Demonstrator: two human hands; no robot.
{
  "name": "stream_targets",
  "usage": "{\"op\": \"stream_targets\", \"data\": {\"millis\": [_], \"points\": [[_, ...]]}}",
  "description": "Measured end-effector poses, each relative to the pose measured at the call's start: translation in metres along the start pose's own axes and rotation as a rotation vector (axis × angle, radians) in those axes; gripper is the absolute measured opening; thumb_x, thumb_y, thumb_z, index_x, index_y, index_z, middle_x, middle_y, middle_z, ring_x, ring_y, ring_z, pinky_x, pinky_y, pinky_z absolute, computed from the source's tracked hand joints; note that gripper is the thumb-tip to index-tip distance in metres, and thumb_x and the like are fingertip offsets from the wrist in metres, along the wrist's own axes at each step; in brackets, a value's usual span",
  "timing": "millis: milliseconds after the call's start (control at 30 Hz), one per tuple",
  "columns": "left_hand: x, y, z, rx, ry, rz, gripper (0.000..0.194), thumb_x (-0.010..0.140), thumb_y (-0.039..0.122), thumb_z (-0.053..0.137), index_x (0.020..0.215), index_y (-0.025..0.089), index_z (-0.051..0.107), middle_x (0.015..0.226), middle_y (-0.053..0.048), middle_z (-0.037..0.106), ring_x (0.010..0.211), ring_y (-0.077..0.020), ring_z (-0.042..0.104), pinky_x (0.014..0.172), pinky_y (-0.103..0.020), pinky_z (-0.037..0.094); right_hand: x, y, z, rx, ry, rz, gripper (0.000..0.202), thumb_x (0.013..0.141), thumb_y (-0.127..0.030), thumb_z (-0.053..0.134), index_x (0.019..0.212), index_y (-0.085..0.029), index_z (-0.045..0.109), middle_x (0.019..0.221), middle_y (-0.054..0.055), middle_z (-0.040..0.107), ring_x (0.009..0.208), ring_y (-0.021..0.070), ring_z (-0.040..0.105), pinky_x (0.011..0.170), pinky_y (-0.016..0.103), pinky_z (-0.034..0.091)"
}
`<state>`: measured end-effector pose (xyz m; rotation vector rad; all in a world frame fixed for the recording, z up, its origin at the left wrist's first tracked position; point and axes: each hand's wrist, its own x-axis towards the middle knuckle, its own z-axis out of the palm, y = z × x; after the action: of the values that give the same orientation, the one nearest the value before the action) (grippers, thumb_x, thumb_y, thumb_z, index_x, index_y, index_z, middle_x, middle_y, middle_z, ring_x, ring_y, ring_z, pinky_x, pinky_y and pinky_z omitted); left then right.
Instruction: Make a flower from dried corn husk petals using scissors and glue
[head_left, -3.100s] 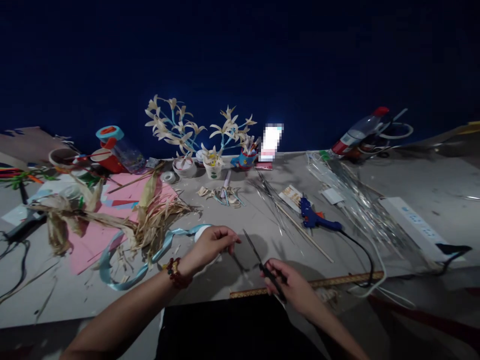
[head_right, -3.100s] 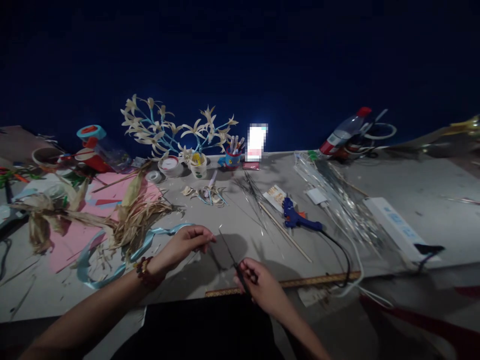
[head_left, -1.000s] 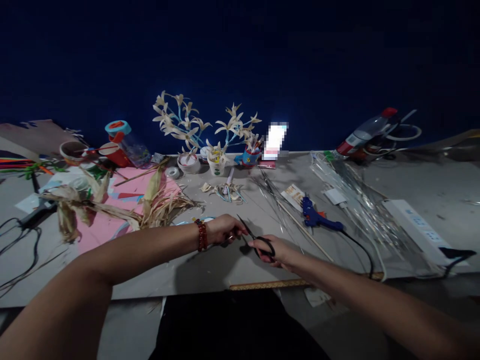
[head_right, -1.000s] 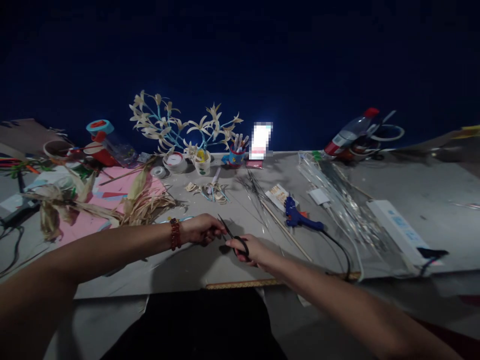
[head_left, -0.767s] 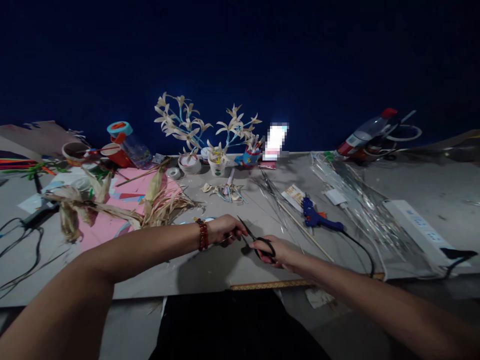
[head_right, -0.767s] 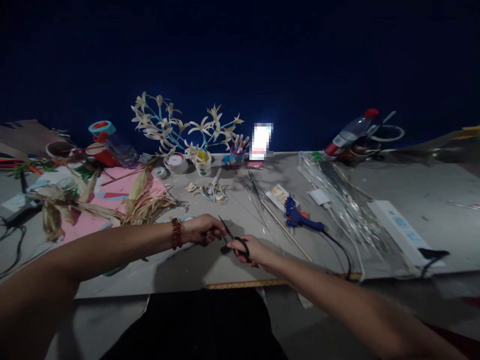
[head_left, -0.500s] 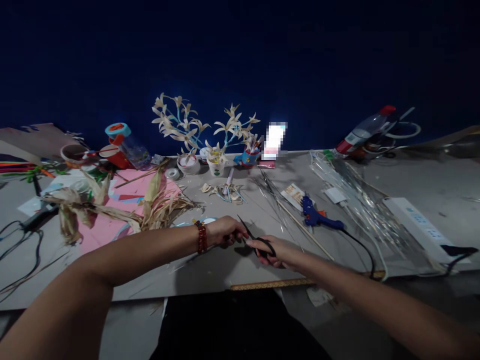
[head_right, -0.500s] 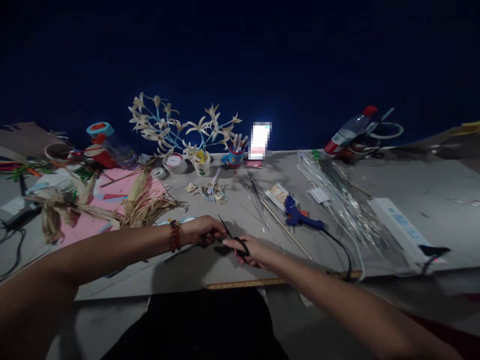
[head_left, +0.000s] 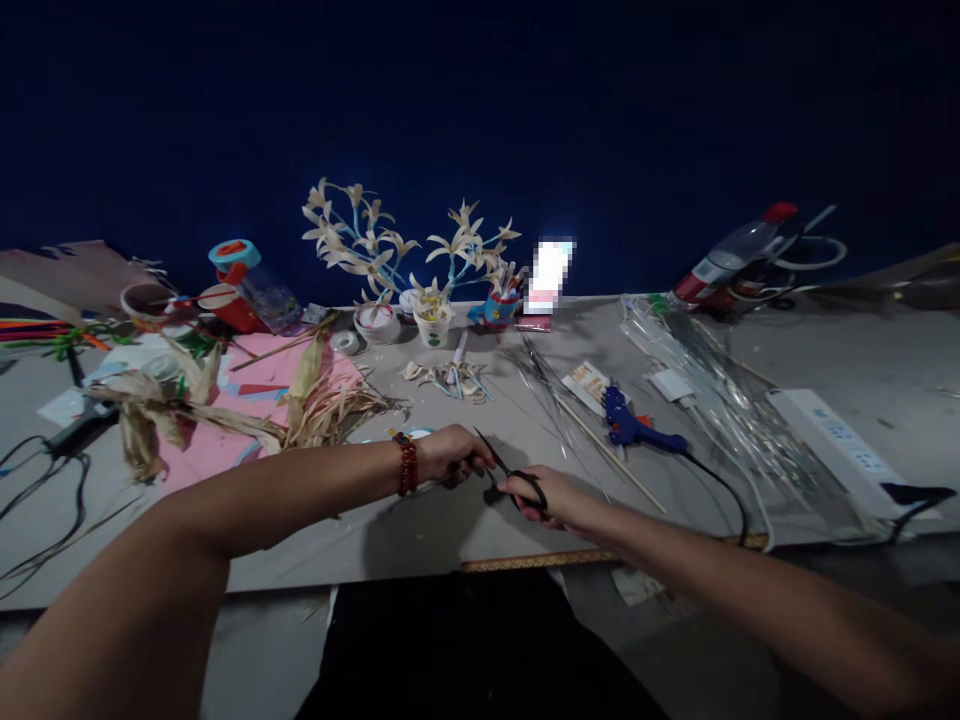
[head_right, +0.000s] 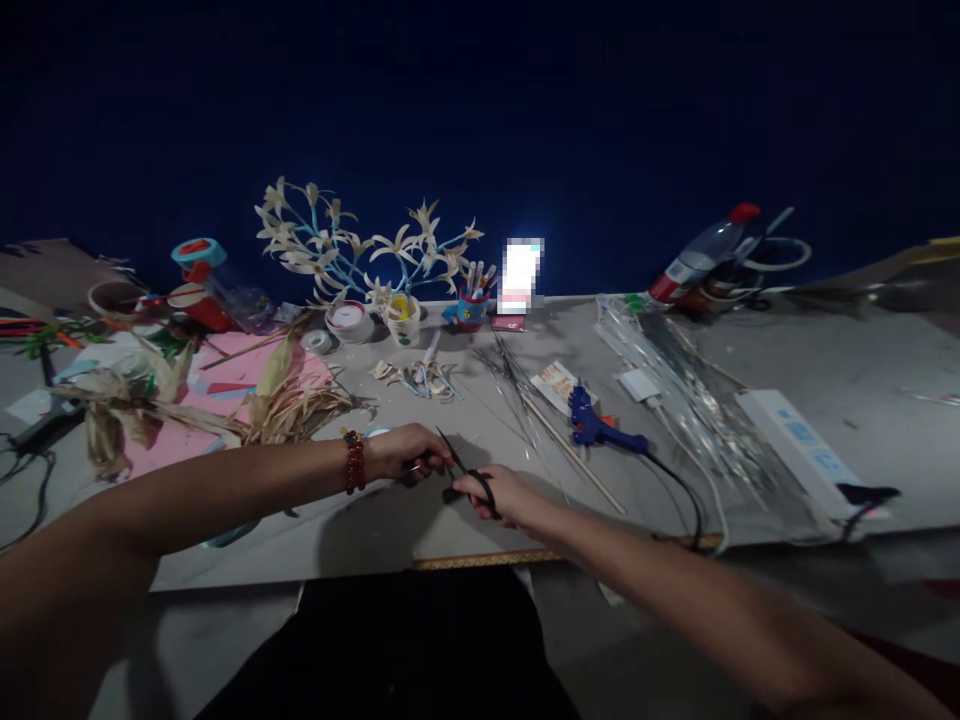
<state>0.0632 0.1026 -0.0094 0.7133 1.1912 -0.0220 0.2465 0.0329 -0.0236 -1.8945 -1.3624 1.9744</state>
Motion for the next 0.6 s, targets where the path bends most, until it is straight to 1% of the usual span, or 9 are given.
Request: {"op": "stream_targets", "data": {"millis": [100, 267, 333, 467, 533, 600], "points": [[0.0006, -0.0003, -0.0006, 0.0, -0.004, -0.001, 0.012, 0.074, 0.019, 0.07, 0.065, 0.012, 0.066, 0.046, 0.008, 0.044, 0.035, -0.0036, 0.026, 0.042, -0.02, 0.02, 0.0, -0.0005, 0.0008, 0.001, 0.005, 0.007, 0.037, 0.085, -0.049, 0.062, 0.063, -0.02, 0.051, 0.041, -0.008, 0.043, 0.034, 0.0049, 0.025, 0.035, 0.019, 0.013], [0.0016, -0.0003, -0.0013, 0.006, -0.008, 0.019, 0.01, 0.074, 0.016, 0.065, 0.066, 0.011, 0.067, 0.046, 0.007, 0.044, 0.035, -0.0037, 0.027, 0.042, -0.021, 0.021, 0.0001, 0.0006, -0.0006, 0.01, 0.0, 0.01, 0.038, 0.086, -0.049, 0.062, 0.064, -0.02, 0.05, 0.041, -0.009, 0.042, 0.033, 0.0043, 0.024, 0.035, 0.019, 0.012], [0.0015, -0.0008, -0.0013, 0.017, -0.007, 0.032, 0.01, 0.074, 0.016, 0.065, 0.066, 0.011, 0.067, 0.044, 0.008, 0.043, 0.035, -0.004, 0.027, 0.041, -0.021, 0.019, -0.0006, -0.0007, -0.0026, 0.014, -0.027, 0.009, 0.041, 0.085, -0.053, 0.064, 0.065, -0.02, 0.051, 0.043, -0.008, 0.045, 0.034, 0.0042, 0.025, 0.034, 0.019, 0.012], [0.0013, -0.0025, -0.0007, 0.046, -0.014, 0.051, 0.009, 0.071, 0.019, 0.067, 0.066, 0.012, 0.068, 0.043, 0.007, 0.044, 0.034, -0.0048, 0.029, 0.04, -0.021, 0.016, -0.0026, -0.005, -0.0068, 0.024, -0.104, 0.009, 0.05, 0.083, -0.066, 0.062, 0.067, -0.019, 0.053, 0.046, -0.006, 0.049, 0.035, 0.004, 0.025, 0.034, 0.018, 0.012], [0.0016, -0.0031, -0.0006, 0.051, -0.023, 0.055, 0.01, 0.07, 0.021, 0.069, 0.066, 0.012, 0.067, 0.043, 0.008, 0.044, 0.035, -0.0049, 0.03, 0.04, -0.021, 0.017, -0.0028, -0.0054, -0.0073, 0.029, -0.112, 0.007, 0.053, 0.082, -0.07, 0.061, 0.069, -0.019, 0.054, 0.047, -0.006, 0.05, 0.036, 0.0038, 0.025, 0.035, 0.018, 0.012], [0.0018, -0.0031, -0.0008, 0.05, -0.027, 0.053, 0.012, 0.07, 0.023, 0.07, 0.067, 0.013, 0.067, 0.043, 0.008, 0.042, 0.035, -0.0049, 0.029, 0.04, -0.021, 0.018, -0.002, -0.0038, -0.0064, 0.026, -0.09, 0.005, 0.052, 0.082, -0.07, 0.061, 0.069, -0.02, 0.053, 0.046, -0.007, 0.048, 0.036, 0.0041, 0.025, 0.035, 0.018, 0.012]]}}
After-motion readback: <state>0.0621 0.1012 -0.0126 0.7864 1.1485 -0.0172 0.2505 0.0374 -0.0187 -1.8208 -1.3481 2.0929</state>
